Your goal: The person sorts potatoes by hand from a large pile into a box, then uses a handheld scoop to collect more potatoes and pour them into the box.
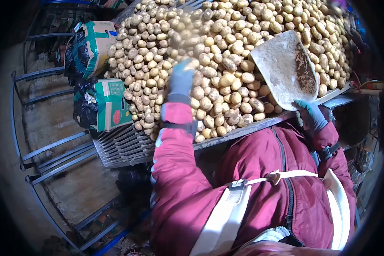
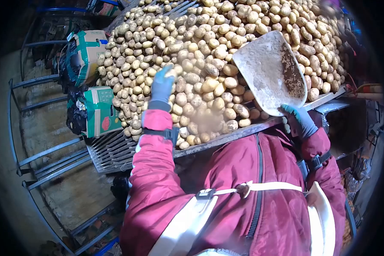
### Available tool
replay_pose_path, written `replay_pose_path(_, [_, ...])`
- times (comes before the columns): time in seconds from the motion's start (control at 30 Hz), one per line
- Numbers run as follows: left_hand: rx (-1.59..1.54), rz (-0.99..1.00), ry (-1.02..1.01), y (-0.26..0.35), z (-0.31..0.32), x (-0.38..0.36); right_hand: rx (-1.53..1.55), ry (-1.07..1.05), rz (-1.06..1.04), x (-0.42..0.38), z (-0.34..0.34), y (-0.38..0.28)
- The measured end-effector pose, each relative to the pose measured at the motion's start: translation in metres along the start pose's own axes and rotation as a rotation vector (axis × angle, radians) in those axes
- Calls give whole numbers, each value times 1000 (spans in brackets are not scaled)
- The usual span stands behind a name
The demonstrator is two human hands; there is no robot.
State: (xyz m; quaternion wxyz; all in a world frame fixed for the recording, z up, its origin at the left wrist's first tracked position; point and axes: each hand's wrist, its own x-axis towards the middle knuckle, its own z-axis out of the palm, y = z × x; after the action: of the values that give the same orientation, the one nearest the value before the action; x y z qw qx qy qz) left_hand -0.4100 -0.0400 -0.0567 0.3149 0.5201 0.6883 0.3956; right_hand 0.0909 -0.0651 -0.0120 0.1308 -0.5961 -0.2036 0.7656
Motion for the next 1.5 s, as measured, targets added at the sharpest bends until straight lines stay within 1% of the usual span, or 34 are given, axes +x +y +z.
replay_pose_path(0.03, [150, 172, -20, -2, 14, -13, 26, -19, 21, 5, -5, 3])
replay_pose_path(0.07, [153, 175, -16, 13, 23, -26, 5, -14, -5, 9, -9, 6])
replay_pose_path(0.13, [779, 141, -229, 51, 30, -57, 5, -7, 0, 11, -10, 9])
replay_pose_path(0.17, [783, 143, -225, 45, 23, -64, 8, 5, 2, 12, -10, 8])
replay_pose_path(0.2, [698, 157, -187, 28, 14, -68, 18, -16, -6, 5, -8, 3])
replay_pose_path(0.27, [557, 153, -116, 15, -1, -79, 45, -10, -12, 1, -12, 3])
replay_pose_path(0.3, [620, 86, -111, 16, -10, -82, 71, -8, -13, 1, -12, 5])
replay_pose_path(0.37, [642, 167, -96, 13, -26, -86, 94, 13, -41, 2, -16, 8])
replay_pose_path(0.43, [237, -129, 13, -10, -35, -81, 36, 43, -88, 0, -27, 9])
replay_pose_path(0.47, [-60, -181, 108, -40, -41, -73, 9, 78, -106, -6, -39, 10])
replay_pose_path(0.5, [-366, -246, 190, -61, -37, -62, 33, 109, -76, -13, -49, 5])
replay_pose_path(0.57, [-665, -683, 144, 45, -14, -48, 222, 168, -125, -25, -56, -8])
replay_pose_path(0.63, [-867, -593, -153, 64, 13, -33, 305, 263, -277, -24, -79, -10])
replay_pose_path(0.7, [-1043, -647, -182, 86, 58, -26, 355, 370, -338, -34, -101, -11])
replay_pose_path(0.77, [-968, -554, -293, 91, 106, -19, 483, 338, -458, -50, -119, -6])
replay_pose_path(0.83, [-790, -541, -430, 104, 149, -19, 520, 371, -458, -70, -129, 3])
replay_pose_path(0.9, [-712, -690, -443, 139, 193, -20, 461, 499, -540, -97, -128, 10])
replay_pose_path(0.93, [-761, -679, -551, 138, 214, -16, 423, 495, -571, -92, -138, 20])
replay_pose_path(1.0, [-883, -673, -788, 143, 253, -14, 552, 504, -484, -111, -148, 34])
replay_pose_path(1.03, [-839, -657, -702, 176, 269, -27, 607, 514, -456, -118, -148, 41])
replay_pose_path(1.1, [-830, -575, -948, 174, 315, -27, 618, 563, -459, -130, -153, 58])
replay_pose_path(1.17, [-797, -592, -931, 248, 338, -57, 609, 594, -433, -126, -158, 69])
replay_pose_path(1.2, [-836, -400, -937, 250, 368, -70, 657, 571, -446, -131, -155, 71])
replay_pose_path(1.23, [-865, -208, -936, 244, 394, -75, 666, 548, -397, -137, -152, 69])
replay_pose_path(1.3, [-637, -41, -947, 231, 409, -65, 616, 599, -384, -141, -140, 61])
replay_pose_path(1.33, [-519, 168, -836, 225, 390, -59, 620, 562, -378, -139, -147, 65])
replay_pose_path(1.4, [-209, 210, -696, 196, 350, -30, 589, 538, -358, -119, -151, 63])
replay_pose_path(1.43, [-117, 240, -593, 171, 329, -17, 563, 543, -336, -112, -150, 62])
replay_pose_path(1.47, [-33, 357, -494, 146, 308, -2, 540, 517, -381, -96, -156, 65])
replay_pose_path(1.5, [170, 457, -379, 133, 285, 9, 541, 497, -376, -87, -156, 59])
